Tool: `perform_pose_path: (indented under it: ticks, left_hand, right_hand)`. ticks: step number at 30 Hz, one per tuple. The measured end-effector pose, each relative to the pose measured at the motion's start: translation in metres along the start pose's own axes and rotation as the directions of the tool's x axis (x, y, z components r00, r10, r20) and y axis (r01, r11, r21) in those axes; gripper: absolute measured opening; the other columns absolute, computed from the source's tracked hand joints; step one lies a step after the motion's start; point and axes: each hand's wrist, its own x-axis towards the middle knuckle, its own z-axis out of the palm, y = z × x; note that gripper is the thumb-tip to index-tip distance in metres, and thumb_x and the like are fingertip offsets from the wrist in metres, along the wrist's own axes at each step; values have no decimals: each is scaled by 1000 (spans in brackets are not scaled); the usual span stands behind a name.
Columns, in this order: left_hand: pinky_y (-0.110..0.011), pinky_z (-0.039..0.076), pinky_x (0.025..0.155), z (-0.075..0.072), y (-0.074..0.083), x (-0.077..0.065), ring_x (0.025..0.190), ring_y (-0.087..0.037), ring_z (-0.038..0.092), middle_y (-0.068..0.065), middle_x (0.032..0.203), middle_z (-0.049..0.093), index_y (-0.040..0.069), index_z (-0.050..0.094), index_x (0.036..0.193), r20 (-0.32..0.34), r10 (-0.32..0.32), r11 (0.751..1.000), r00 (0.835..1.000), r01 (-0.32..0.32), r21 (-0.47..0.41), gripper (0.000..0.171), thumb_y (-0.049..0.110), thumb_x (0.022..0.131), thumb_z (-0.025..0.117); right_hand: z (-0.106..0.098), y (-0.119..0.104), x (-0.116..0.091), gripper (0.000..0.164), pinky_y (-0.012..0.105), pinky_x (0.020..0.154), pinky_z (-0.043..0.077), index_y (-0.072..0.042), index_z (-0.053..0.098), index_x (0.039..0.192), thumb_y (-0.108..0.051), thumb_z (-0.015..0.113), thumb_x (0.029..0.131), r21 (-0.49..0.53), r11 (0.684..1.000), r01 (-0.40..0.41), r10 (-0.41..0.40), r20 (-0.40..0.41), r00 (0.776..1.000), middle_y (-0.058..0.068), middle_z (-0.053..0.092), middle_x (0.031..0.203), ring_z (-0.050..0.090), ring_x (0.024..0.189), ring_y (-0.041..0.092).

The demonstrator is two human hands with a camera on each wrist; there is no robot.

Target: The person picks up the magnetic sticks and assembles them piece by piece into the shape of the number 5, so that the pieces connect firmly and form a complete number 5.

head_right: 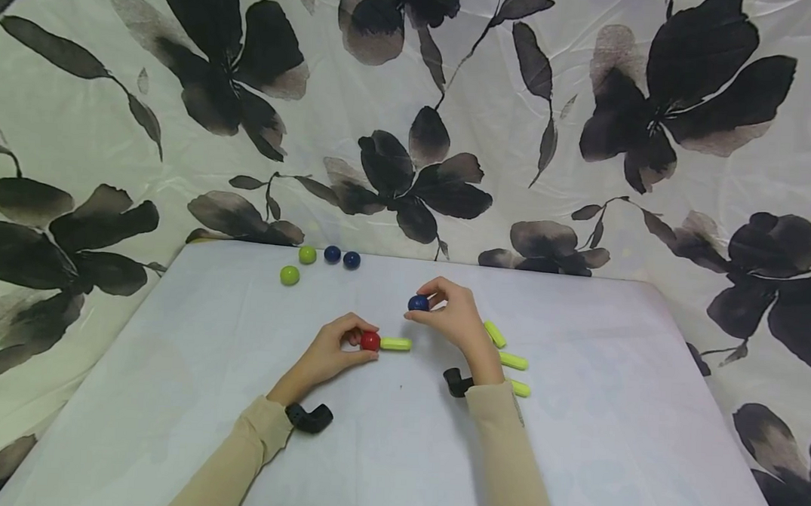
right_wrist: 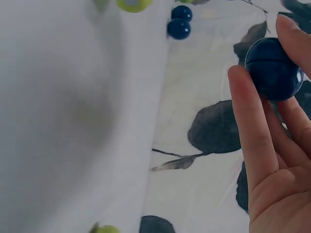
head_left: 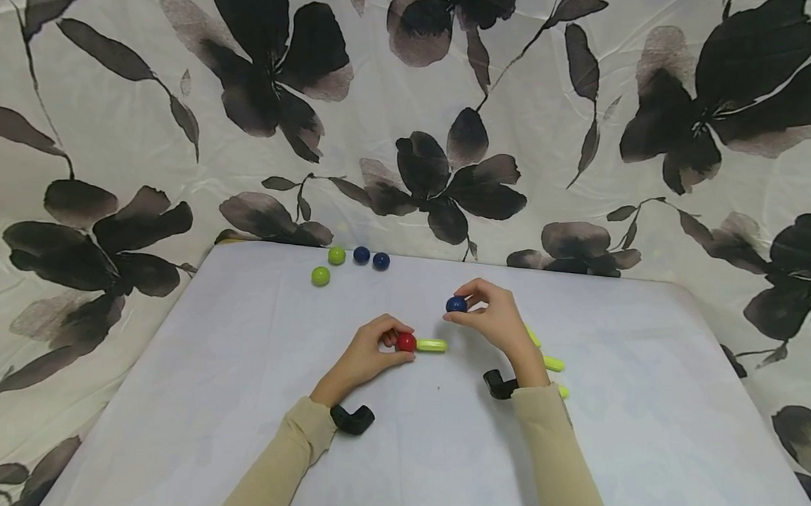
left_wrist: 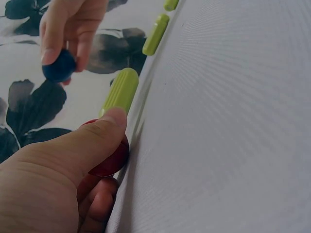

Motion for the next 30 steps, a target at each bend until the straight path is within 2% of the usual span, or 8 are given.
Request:
perform_pose_path:
  ticks: [6, 13, 17, 24, 30]
  left_hand:
    - [-29, 45, 76, 0, 0, -1, 84, -15, 52, 5, 95, 59, 13, 70, 111, 4, -10, 1000, 1000, 10, 1, 36, 16, 79, 86]
    - [-27, 45, 75, 0, 0, 0, 84, -15, 52, 5, 95, 59, 12, 70, 112, 10, 0, 1000, 1000, 0, 1, 36, 16, 79, 86]
    - [-26, 46, 75, 0, -1, 0, 84, -15, 52, 4, 96, 59, 12, 70, 111, 5, 11, 1000, 1000, -11, 6, 36, 16, 79, 85]
    - [-26, 46, 75, 0, 0, 0, 85, -15, 52, 5, 96, 59, 12, 70, 111, 9, -4, 1000, 1000, 4, 1, 36, 15, 79, 85]
    - [-27, 46, 76, 0, 0, 0, 85, -15, 52, 5, 96, 59, 13, 70, 112, 17, -15, 1000, 1000, 15, -8, 36, 15, 80, 85]
  right_hand:
    - [2, 14, -11, 41, 39, 85, 48, -11, 72, 116, -22, 86, 79, 23, 999, -23, 23, 23, 999, 2, 69, 112, 63, 95, 22]
    - [7, 31, -22, 35, 35, 82, 47, -15, 74, 106, -22, 89, 75, 20, 993, -117, 115, 87, 990, 1, 69, 107, 63, 94, 19]
    - [9, 36, -24, 36, 34, 82, 48, -16, 73, 102, -21, 91, 71, -19, 991, -129, 131, 128, 983, 0, 68, 102, 62, 93, 19]
    - [10, 39, -27, 37, 31, 67, 44, -15, 73, 101, -23, 92, 70, -55, 988, -142, 148, 136, 979, 4, 62, 86, 54, 75, 20]
    - [12, 40, -28, 38, 29, 63, 45, -14, 72, 102, -20, 92, 71, -31, 988, -153, 156, 164, 974, 4, 66, 94, 55, 67, 18]
